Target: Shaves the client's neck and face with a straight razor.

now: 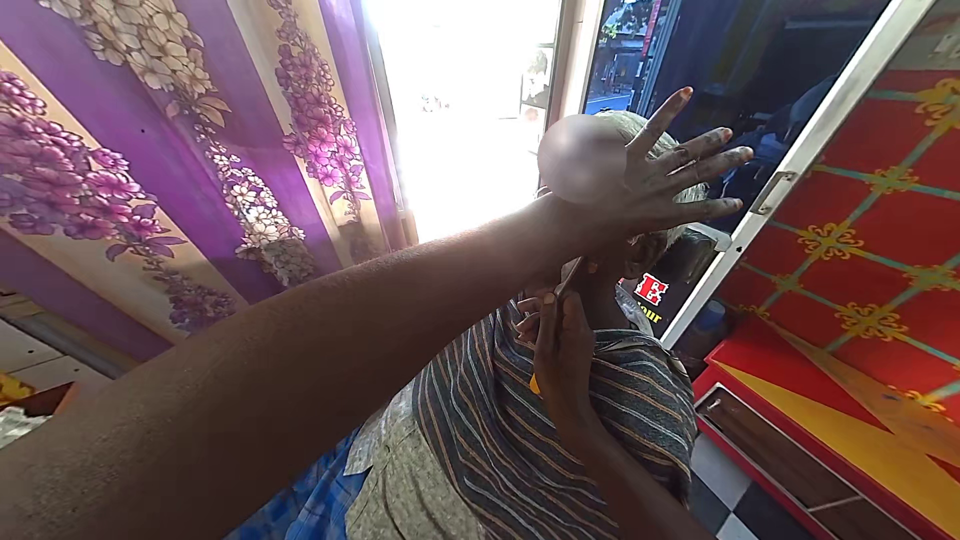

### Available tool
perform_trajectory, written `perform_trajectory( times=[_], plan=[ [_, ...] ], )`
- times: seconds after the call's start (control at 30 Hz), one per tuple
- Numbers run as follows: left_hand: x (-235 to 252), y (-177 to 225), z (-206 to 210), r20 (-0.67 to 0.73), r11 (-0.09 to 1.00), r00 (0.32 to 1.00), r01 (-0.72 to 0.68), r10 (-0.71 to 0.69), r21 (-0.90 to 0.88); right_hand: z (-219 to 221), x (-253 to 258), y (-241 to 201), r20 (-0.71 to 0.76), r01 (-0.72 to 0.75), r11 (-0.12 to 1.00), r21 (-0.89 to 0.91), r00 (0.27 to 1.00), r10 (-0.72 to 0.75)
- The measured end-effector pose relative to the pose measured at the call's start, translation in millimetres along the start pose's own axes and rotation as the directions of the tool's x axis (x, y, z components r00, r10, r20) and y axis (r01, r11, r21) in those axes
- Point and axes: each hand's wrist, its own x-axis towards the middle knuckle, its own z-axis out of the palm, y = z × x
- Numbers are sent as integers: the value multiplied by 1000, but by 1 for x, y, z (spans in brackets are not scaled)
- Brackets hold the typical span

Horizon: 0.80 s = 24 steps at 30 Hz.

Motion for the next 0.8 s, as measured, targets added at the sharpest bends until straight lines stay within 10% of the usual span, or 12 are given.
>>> perform_trajectory(
  times=[0.8],
  plan=[
    [-10, -10, 0, -80, 996, 995, -60, 55, -65, 7, 4, -6, 67, -55, 998, 38, 996, 52]
  ],
)
